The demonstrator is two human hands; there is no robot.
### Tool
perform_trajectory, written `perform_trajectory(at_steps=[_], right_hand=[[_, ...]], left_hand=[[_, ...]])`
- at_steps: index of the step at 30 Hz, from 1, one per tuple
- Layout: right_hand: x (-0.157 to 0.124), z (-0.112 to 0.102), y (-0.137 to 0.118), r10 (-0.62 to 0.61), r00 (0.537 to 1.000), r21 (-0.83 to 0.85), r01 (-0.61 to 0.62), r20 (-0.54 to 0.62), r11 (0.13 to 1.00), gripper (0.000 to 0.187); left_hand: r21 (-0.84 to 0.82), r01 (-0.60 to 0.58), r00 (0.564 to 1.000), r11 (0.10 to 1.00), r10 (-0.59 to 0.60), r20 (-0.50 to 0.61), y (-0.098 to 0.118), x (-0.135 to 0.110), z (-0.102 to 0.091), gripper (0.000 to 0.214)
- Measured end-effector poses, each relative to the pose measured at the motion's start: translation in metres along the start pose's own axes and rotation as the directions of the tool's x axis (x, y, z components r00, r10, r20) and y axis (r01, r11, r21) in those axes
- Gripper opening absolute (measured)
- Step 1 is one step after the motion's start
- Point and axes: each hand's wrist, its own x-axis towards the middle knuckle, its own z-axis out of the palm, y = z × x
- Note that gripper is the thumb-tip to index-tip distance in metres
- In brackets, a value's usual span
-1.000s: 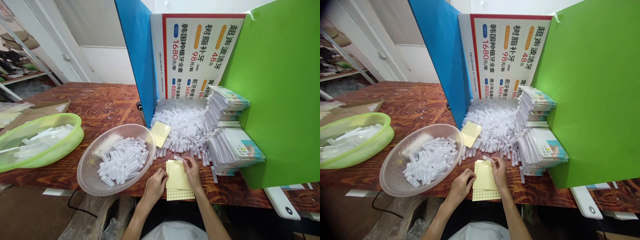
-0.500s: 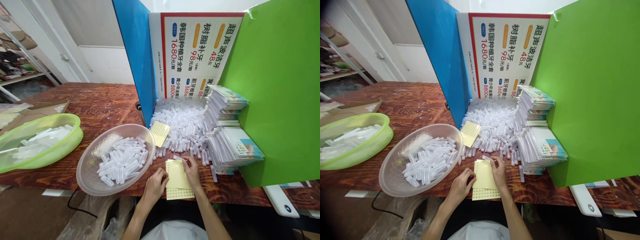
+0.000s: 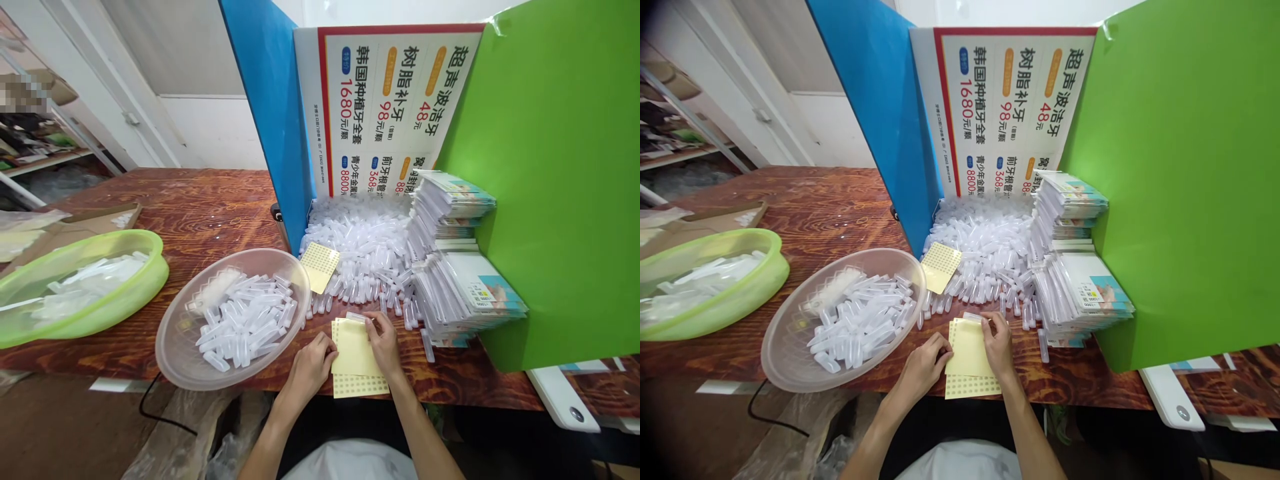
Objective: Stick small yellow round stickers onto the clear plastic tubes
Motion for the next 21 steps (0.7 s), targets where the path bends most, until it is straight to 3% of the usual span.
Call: perform_trajectory(at_steps=[8,14,21], right_hand=[[-0.001,0.0,0.005,-0.02,1.0,0.054,0.02,-0.011,0.998,0.02],[-0.002,0.005,0.004,-0.142,0.99,-0.077,0.143,0.019,0.987,0.007],[-0.009,0.013,0.012,-0.268,0.944,-0.305,0.316,0.191,0.898,0.034]], left_hand=[[0.02,0.01,1.0,1.0,-0.01,0.028,0.002,0.004,-0.004,0.009],[0.056,0.006,0.999,0.998,-0.008,0.04,-0.001,0.004,-0.003,0.01],[-0.093,-0.043,0.999,0.995,0.044,0.004,-0.01,0.0,-0.003,0.011]])
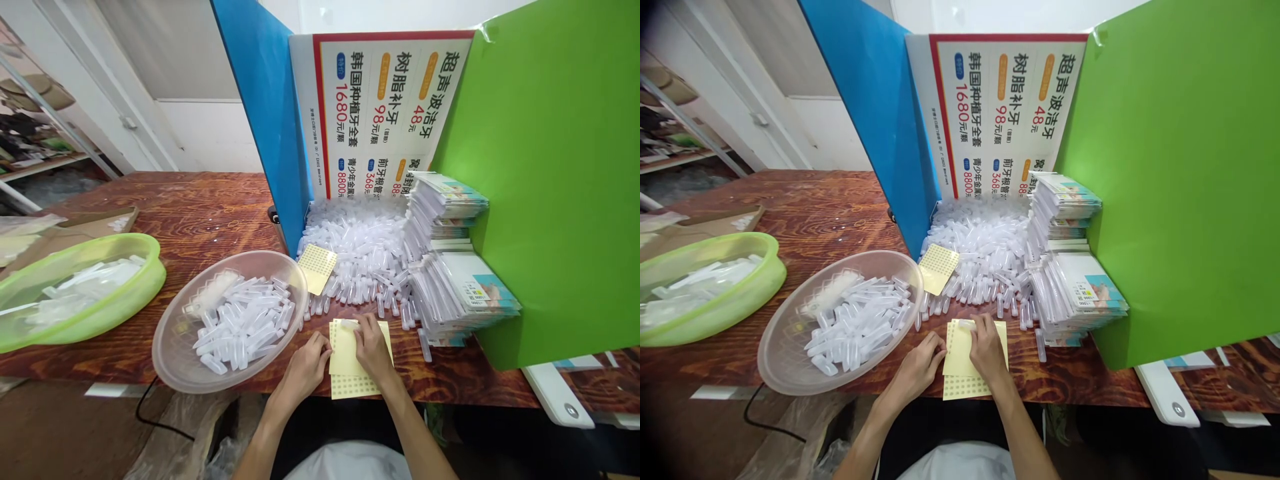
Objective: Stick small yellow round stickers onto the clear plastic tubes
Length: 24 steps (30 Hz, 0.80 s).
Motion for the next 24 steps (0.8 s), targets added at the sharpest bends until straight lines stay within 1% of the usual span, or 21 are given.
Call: perform_trajectory(at_steps=[2,4,7,12,17,21,24], right_hand=[[-0.001,0.002,0.0,-0.048,0.999,-0.108,0.05,0.024,0.993,0.038],[-0.002,0.003,0.0,-0.068,0.997,-0.192,0.075,0.042,0.979,0.038],[-0.001,0.003,0.0,-0.065,0.996,-0.231,0.076,0.055,0.97,0.036],[-0.001,0.001,0.0,-0.056,0.998,-0.192,0.063,0.042,0.979,0.031],[0.0,-0.001,-0.002,-0.076,0.997,-0.129,0.079,0.027,0.989,0.025],[0.001,-0.004,-0.004,-0.092,0.996,-0.072,0.092,0.003,0.993,0.025],[0.002,-0.005,-0.006,-0.123,0.992,-0.025,0.123,-0.002,0.992,0.026]], left_hand=[[-0.033,-0.012,1.0,0.999,0.011,-0.018,-0.001,0.001,-0.001,0.011],[-0.048,-0.027,0.999,0.998,0.026,-0.024,0.0,0.002,0.0,0.009],[-0.025,-0.029,1.0,0.999,0.029,-0.011,0.001,0.004,0.0,0.005],[0.048,-0.025,1.0,0.999,0.024,0.012,0.003,0.006,0.002,0.008],[0.053,-0.033,0.999,0.998,0.032,0.019,0.001,0.004,0.001,0.01],[-0.057,-0.019,1.0,0.998,0.02,0.015,0.002,0.003,-0.004,0.01],[-0.182,-0.009,1.0,0.983,0.004,-0.028,0.006,0.003,-0.008,0.012]])
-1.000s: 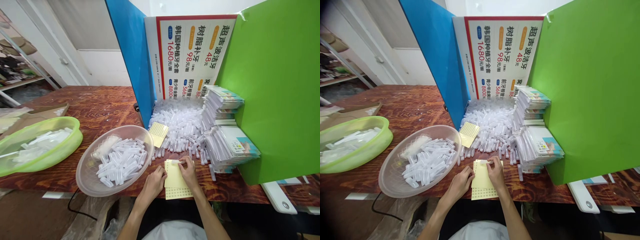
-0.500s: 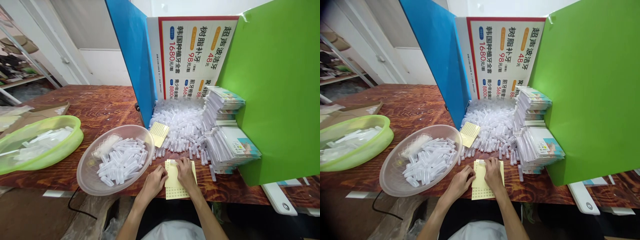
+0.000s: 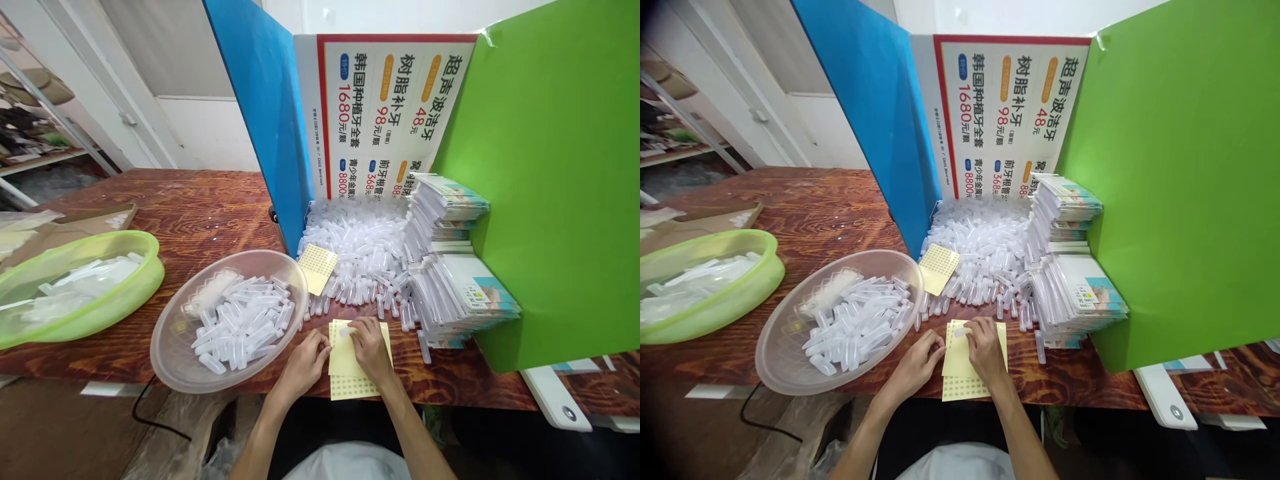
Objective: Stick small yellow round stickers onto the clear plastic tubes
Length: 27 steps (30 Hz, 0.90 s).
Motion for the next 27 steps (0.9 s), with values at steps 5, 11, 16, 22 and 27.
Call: perform_trajectory(at_steps=[5,11,16,22,27], right_hand=[[0.0,0.0,0.0,-0.04,0.999,0.044,0.04,0.008,0.998,0.025],[0.001,0.0,0.0,-0.055,0.999,0.033,0.055,-0.003,0.998,0.023],[0.001,-0.002,-0.002,-0.03,1.0,0.035,0.03,0.002,0.999,0.024],[0.001,-0.001,-0.001,-0.028,1.0,0.035,0.028,0.011,0.999,0.023],[0.0,-0.001,-0.001,-0.021,1.0,0.029,0.021,0.001,0.999,0.023]], left_hand=[[-0.184,-0.019,0.996,0.983,0.002,-0.093,0.015,0.007,0.002,0.017],[-0.217,-0.023,0.991,0.976,-0.007,-0.137,0.023,0.019,0.013,0.021],[-0.184,-0.017,0.989,0.983,-0.01,-0.144,0.021,0.022,0.017,0.024],[-0.156,-0.02,0.987,0.988,-0.006,-0.159,0.023,0.023,0.016,0.024],[-0.179,-0.015,0.989,0.984,-0.011,-0.146,0.025,0.023,0.014,0.025]])
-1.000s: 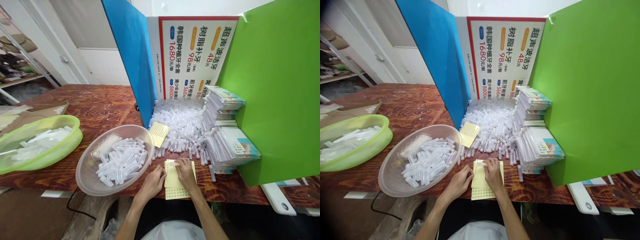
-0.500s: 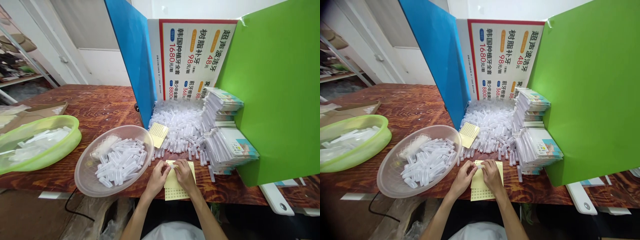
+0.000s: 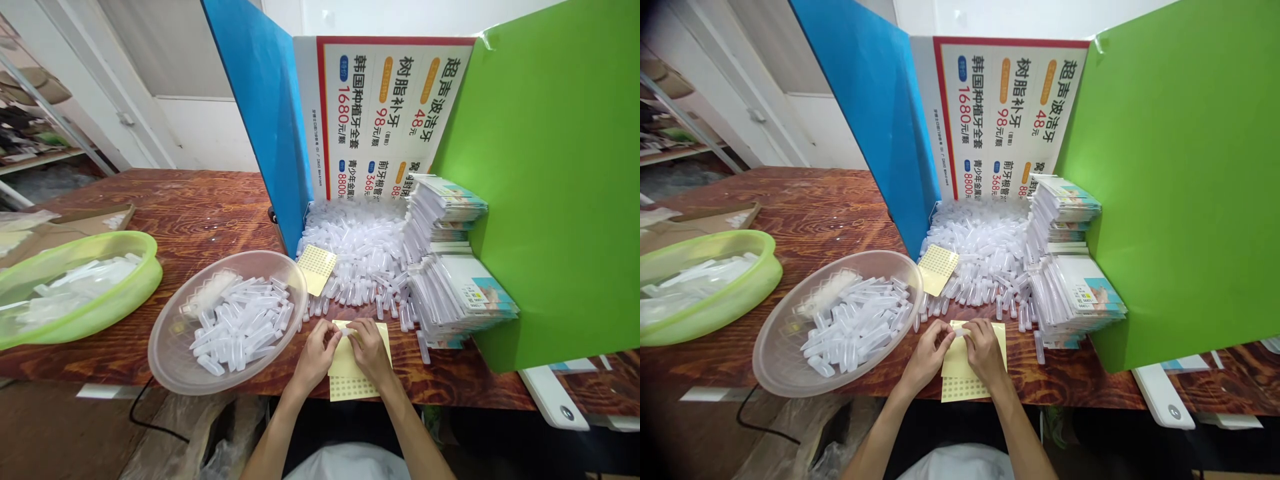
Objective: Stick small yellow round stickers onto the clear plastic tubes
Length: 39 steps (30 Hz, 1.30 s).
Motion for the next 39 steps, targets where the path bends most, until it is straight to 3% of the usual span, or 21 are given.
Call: perform_trajectory(at_steps=[29,32,39], right_hand=[[0.001,-0.002,-0.002,0.013,1.0,0.003,-0.013,-0.007,1.0,0.023],[0.002,-0.002,-0.003,0.008,1.0,-0.007,-0.008,-0.021,1.0,0.023],[0.0,0.0,-0.001,-0.059,0.998,0.025,0.059,-0.006,0.998,0.021]], left_hand=[[0.035,-0.008,0.996,0.999,0.011,-0.085,-0.002,0.001,0.003,0.025],[-0.02,0.015,0.995,1.0,-0.017,-0.1,-0.004,0.0,0.002,0.028],[-0.235,0.12,0.993,0.965,-0.118,0.025,-0.015,-0.002,0.011,0.034]])
